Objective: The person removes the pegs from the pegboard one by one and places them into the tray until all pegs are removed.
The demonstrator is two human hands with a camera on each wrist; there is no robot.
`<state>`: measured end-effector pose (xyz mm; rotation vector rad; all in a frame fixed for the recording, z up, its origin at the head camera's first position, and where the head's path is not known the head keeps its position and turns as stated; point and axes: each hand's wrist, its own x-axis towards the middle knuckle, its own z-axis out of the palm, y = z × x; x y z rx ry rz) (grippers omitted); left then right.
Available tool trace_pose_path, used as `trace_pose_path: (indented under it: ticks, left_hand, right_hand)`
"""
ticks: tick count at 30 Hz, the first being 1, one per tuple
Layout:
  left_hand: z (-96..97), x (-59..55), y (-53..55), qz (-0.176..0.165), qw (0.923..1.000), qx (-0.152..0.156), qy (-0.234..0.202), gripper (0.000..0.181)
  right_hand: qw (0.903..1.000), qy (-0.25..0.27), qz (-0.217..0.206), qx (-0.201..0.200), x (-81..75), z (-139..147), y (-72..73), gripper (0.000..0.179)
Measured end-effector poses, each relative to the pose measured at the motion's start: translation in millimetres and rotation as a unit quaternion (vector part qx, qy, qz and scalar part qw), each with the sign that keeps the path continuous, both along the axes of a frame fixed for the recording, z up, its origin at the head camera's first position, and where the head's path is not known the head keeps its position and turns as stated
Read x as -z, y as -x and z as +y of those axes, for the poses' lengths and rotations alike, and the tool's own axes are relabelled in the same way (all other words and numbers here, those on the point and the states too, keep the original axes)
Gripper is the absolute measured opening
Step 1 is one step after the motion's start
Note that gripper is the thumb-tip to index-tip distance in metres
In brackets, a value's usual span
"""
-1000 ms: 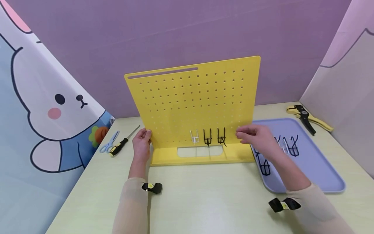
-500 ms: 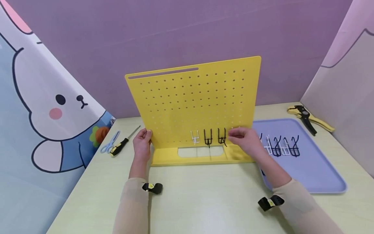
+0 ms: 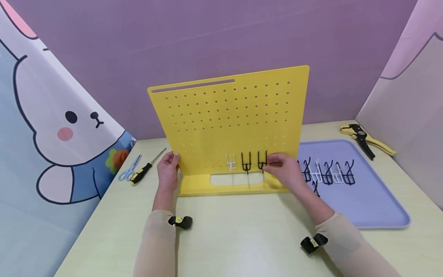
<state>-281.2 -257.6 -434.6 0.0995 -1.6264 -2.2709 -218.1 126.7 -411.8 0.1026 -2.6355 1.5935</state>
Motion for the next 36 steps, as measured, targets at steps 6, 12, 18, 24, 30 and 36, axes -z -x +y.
trace_pose_path:
  ticks: [6, 12, 18, 24, 30, 36]
  left_hand:
    - [0.6, -1.1, -1.0, -0.002, 1.0000, -0.003, 0.005, 0.008]
    - [0.9, -1.1, -1.0, -0.003, 1.0000, -0.001, 0.005, 0.008]
    - [1.1, -1.4, -1.0, -0.004, 1.0000, -0.003, 0.008, 0.007]
    - [0.5, -0.8, -2.0, -0.006, 1.0000, -0.003, 0.000, 0.008]
    - [-0.2, -1.3, -2.6, -0.013, 0.9999, 0.000, -0.004, 0.008]
    - [0.1, -2.2, -1.9, -0.013, 0.9999, -0.002, -0.001, 0.008]
  right_hand:
    - [0.9999, 0.001, -0.001, 0.011, 3.6, -4, -0.7, 0.037]
    - [0.9993, 0.025, -0.012, 0.024, 6.4, -6, -0.1, 0.034]
    - [0.9978, 0.056, -0.027, 0.023, 8.7, -6, 2.2, 0.032]
    - [0.9965, 0.075, -0.034, 0.015, 11.1, -3, 5.8, 0.027]
    - [0.9960, 0.082, -0.036, 0.010, 11.9, -1, 7.0, 0.028]
    - [0.9971, 0.074, -0.014, 0.014, 13.4, 0, 8.7, 0.026]
